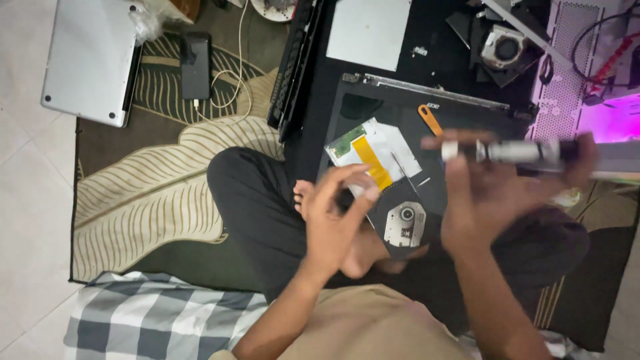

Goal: Repairing a small electronic component by peeling tape and using a screwdriver to manipulate parts.

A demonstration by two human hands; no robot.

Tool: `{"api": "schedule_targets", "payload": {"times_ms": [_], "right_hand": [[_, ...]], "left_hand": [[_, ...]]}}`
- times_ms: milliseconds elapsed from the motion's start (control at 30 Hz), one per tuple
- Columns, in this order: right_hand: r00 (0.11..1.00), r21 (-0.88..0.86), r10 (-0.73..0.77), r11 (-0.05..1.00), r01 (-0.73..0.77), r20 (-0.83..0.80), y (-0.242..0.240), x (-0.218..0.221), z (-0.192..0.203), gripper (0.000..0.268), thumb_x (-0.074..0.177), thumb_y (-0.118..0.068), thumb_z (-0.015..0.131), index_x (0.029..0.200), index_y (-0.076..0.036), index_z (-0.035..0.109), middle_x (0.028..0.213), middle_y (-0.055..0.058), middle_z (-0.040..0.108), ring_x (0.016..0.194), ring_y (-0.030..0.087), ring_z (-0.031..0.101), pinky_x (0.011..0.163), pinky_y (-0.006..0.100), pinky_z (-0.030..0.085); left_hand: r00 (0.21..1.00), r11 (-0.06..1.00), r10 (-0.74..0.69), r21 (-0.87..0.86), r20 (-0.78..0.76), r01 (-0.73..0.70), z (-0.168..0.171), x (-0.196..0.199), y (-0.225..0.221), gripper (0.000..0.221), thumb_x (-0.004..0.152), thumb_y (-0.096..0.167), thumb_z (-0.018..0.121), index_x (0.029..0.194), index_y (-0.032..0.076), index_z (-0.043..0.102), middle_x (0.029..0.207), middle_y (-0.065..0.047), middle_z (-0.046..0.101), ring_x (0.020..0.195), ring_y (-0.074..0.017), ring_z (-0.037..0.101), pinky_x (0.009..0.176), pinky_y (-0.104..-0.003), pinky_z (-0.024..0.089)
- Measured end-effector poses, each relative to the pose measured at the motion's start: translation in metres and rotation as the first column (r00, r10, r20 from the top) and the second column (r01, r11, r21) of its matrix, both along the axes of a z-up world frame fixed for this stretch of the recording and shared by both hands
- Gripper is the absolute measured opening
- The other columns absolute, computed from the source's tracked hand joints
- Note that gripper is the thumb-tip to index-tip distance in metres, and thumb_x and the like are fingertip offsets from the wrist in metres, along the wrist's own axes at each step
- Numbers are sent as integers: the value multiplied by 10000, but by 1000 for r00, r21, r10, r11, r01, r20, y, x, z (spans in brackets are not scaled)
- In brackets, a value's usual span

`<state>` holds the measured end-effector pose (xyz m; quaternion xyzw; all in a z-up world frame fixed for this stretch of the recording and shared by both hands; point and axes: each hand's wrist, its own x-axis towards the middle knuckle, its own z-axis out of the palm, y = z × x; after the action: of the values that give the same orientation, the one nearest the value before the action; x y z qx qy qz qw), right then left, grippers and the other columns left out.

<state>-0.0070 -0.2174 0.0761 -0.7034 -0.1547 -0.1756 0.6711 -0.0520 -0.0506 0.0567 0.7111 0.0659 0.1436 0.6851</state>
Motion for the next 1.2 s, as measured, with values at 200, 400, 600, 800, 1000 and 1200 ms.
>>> {"api": "schedule_targets", "payload": {"times_ms": [200,400,600,800,1000,1200], "right_hand": [[998,-30,-24,999,22,-60,0,-55,17,549,1038,82,536,1424,-232,304,1214,231,625,1028,358,732,1119,509,629],[994,-178,-103,978,108,38,-4,-66,36,1074,998,268,553,1615,-464,67,1668,301,321,971,471,745,1043,631,740],[998,-208,-66,976,65,1,-3,-71,34,553,1069,90,580,1412,-224,280,1186,261,651,1111,364,738,1115,506,678],[1000,-251,-25,968,27,9,4,-78,46,218,1084,-78,524,1234,72,469,1237,192,562,1094,337,748,1168,494,622],[999,-276,41,961,-37,7,4,-74,41,259,1020,-99,587,1193,76,505,1109,222,659,1057,302,750,1171,462,578],[999,-272,43,961,-46,-20,6,-77,39,260,999,-77,618,1197,62,522,1087,228,713,1077,279,754,1130,381,569]], "left_hand": [[995,969,-104,-225,-5,100,35,-22,-13,169,890,-32,725,1058,-15,728,1039,-89,740,907,-152,662,864,-245,505],[994,977,-101,-183,44,108,45,-32,-5,148,866,-65,731,1003,-8,730,1022,-105,748,932,-181,683,903,-278,537],[976,880,-205,-422,71,216,34,-37,-4,128,954,-43,668,1071,8,680,1075,-114,722,1035,-191,686,989,-302,543],[932,434,-359,-874,52,216,21,-43,-5,191,1091,124,561,1212,-24,574,1167,-171,654,1073,-259,661,1005,-379,544],[883,41,-429,-973,189,229,18,-50,-9,214,1150,130,511,1288,-33,503,1336,-221,600,1170,-362,666,1077,-435,531],[875,-8,-439,-974,205,225,22,-51,-12,230,1164,175,509,1271,-27,528,1322,-179,612,1156,-392,663,1092,-467,524]]}}
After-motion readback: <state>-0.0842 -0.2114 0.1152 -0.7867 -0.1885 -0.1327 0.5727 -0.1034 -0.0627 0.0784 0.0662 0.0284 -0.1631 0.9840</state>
